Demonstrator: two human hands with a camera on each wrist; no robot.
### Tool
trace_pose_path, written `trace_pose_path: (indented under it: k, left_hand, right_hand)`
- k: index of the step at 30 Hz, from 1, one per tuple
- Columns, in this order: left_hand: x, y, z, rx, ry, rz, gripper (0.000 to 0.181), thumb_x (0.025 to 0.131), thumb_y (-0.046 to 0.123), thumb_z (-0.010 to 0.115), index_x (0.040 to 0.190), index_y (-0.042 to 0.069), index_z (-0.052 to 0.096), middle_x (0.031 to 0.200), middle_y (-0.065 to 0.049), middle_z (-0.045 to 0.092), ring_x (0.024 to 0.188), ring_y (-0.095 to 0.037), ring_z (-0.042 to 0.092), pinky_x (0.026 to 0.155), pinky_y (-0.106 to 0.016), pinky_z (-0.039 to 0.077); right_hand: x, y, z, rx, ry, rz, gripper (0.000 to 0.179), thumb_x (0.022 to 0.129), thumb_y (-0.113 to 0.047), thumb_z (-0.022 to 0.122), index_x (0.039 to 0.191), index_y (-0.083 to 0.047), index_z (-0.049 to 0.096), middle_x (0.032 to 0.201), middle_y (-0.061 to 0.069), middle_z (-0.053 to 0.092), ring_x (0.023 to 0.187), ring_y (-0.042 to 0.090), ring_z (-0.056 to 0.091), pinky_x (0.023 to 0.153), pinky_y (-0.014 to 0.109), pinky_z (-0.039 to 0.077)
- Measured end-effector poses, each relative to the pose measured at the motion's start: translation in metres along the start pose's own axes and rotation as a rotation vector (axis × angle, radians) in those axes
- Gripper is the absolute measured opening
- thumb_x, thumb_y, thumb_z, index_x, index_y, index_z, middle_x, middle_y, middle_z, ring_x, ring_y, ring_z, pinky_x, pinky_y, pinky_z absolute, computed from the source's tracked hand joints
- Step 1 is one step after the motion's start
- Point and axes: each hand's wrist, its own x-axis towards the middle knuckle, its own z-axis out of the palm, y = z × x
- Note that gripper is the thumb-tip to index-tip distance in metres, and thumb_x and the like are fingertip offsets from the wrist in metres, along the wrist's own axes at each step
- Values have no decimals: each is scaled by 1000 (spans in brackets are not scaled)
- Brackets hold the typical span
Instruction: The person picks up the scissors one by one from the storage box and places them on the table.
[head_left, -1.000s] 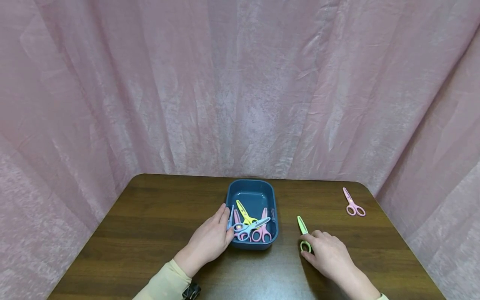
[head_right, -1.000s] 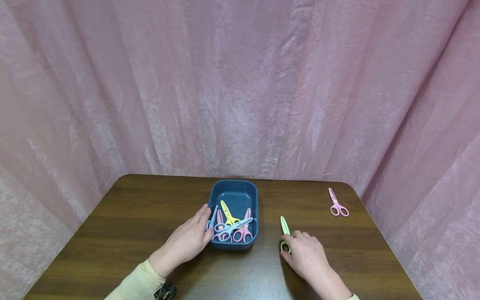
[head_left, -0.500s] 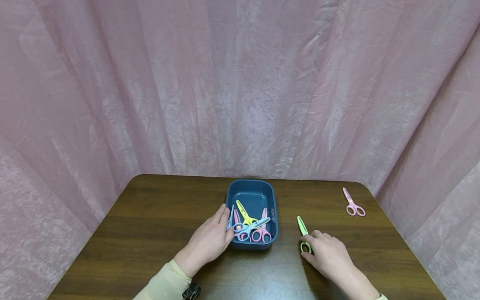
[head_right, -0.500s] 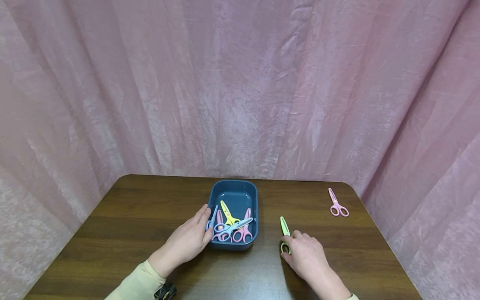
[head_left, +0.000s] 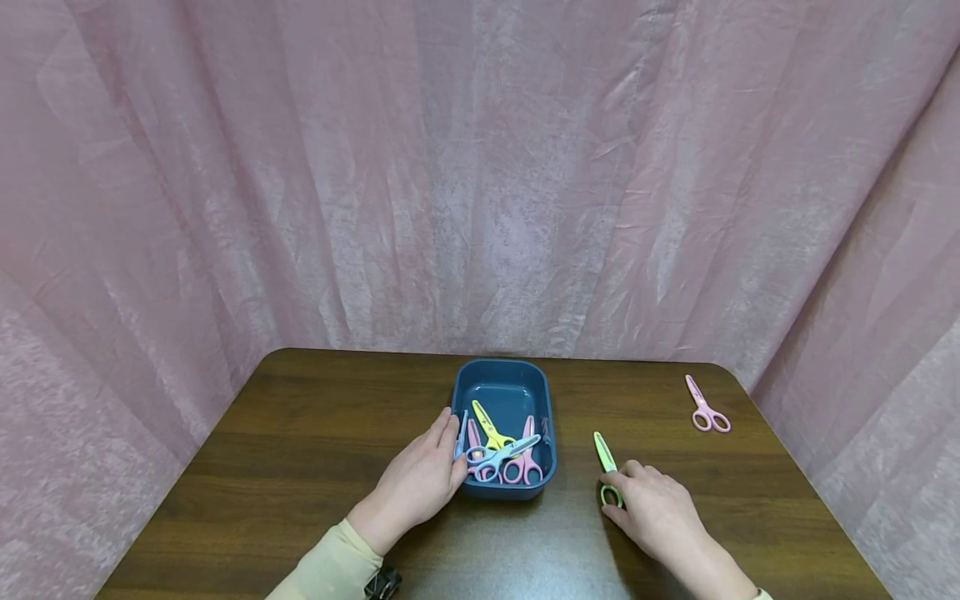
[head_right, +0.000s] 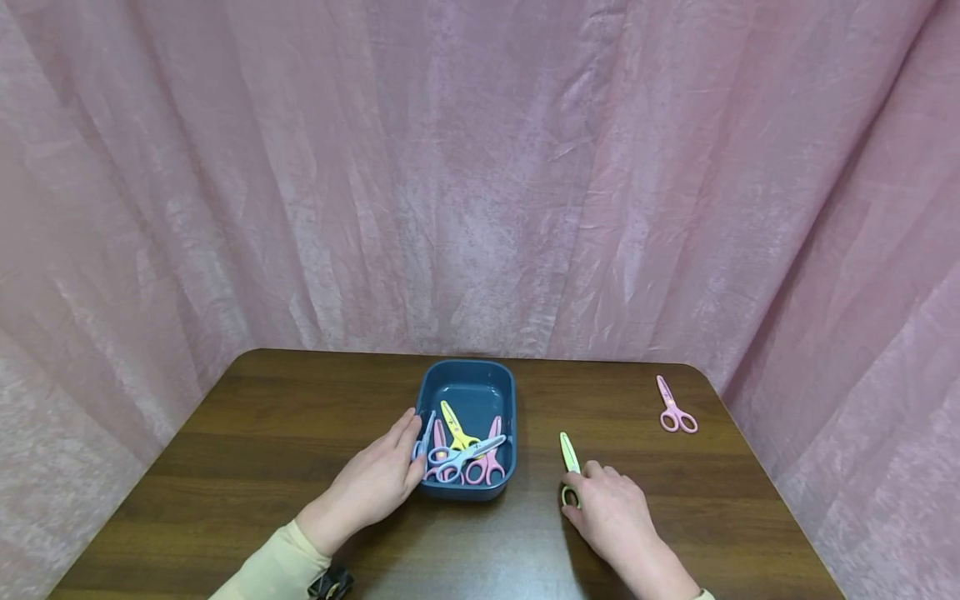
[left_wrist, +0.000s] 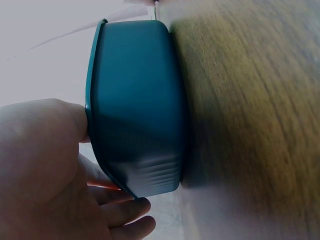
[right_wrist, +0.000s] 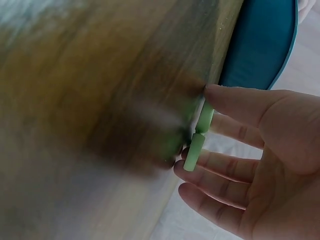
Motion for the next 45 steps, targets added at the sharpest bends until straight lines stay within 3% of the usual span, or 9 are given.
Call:
trace_pose_path:
  k: [20,32,45]
  left_hand:
    - [0,0,0,-4,-18,-19,63,112,28,62,159,-12,48,168,-32,42,147,-42,55,119,-53,48]
    - [1,-1,1,-11,-21,-30,64,112,30,63,159,-11,48,169,-31,41,148,-42,55,119,-53,48]
    - [0,-1,1,-9,-11,-17,63,111,28,62,158,-12,49,168,-32,42,147,-43,55,119,-54,48]
  right_hand:
    - [-10,-6,-6,47,-10,51,35,83,-26,97,114,-20,80,111,-2,73,99,25,73,71,46,59]
    - [-22,-15,-11,45,-76,24,51,86,-29,96,131,-13,79,133,9,74,125,32,70,92,55,62]
    - [-25,-17,-11,45,-112,29,52,88,-31,94,133,-10,78,140,14,72,126,39,70,97,59,60]
